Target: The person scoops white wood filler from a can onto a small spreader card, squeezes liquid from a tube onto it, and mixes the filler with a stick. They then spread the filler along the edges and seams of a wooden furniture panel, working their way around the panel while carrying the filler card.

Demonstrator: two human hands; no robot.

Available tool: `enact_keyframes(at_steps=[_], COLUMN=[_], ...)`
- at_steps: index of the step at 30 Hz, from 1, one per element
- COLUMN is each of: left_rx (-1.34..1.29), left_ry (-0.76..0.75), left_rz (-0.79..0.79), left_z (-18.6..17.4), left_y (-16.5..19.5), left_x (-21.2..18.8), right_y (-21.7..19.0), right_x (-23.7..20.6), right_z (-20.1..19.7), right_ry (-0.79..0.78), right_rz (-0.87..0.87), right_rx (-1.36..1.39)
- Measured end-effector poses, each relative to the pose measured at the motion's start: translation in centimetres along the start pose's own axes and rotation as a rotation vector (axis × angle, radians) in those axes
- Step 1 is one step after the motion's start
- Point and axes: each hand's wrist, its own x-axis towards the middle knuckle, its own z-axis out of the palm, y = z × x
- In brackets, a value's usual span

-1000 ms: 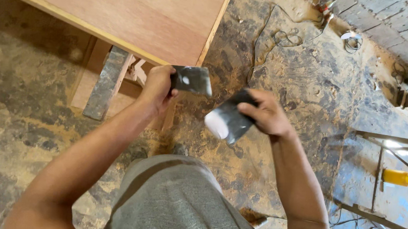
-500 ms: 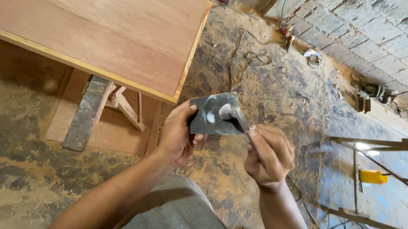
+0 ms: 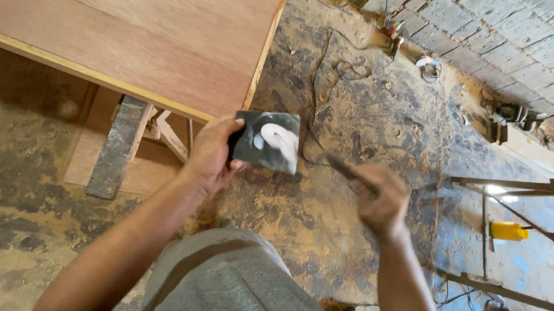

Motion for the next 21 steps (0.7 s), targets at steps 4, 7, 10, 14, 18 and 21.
enact_keyframes(at_steps=[4, 7, 10, 14, 18, 21], left_rx=[0.311, 0.408, 0.419, 0.334, 0.223, 0.121], left_ry=[-0.161, -0.259, -0.238, -0.291, -0.355, -0.234], left_rz=[-0.171, -0.321, -0.433, -0.495, -0.567, -0.683], left_z=[-0.6, -0.7, -1.1, -2.9, -5.9, -8.0], left_y=[1.0, 1.0, 0.6, -0.6, -2.6, -3.9], left_x=[-0.1, -0.2, 0.0, 0.8, 2.5, 3.7], right_y=[2.5, 3.9, 4.4, 3.7, 2.6, 2.0], right_x=[4.1, 7.7, 10.1, 10.5, 9.2, 8.3], right_z=[-1.8, -0.7, 2.0, 6.0, 8.2, 8.3], right_ry=[-0.329, -0.643, -0.889, -0.99, -1.028, -1.017], right_rz=[0.534, 0.44, 0.324, 0.377, 0.435, 0.459], right_rx=[0.307, 0.519, 0.592, 0.695, 0.839, 0.922])
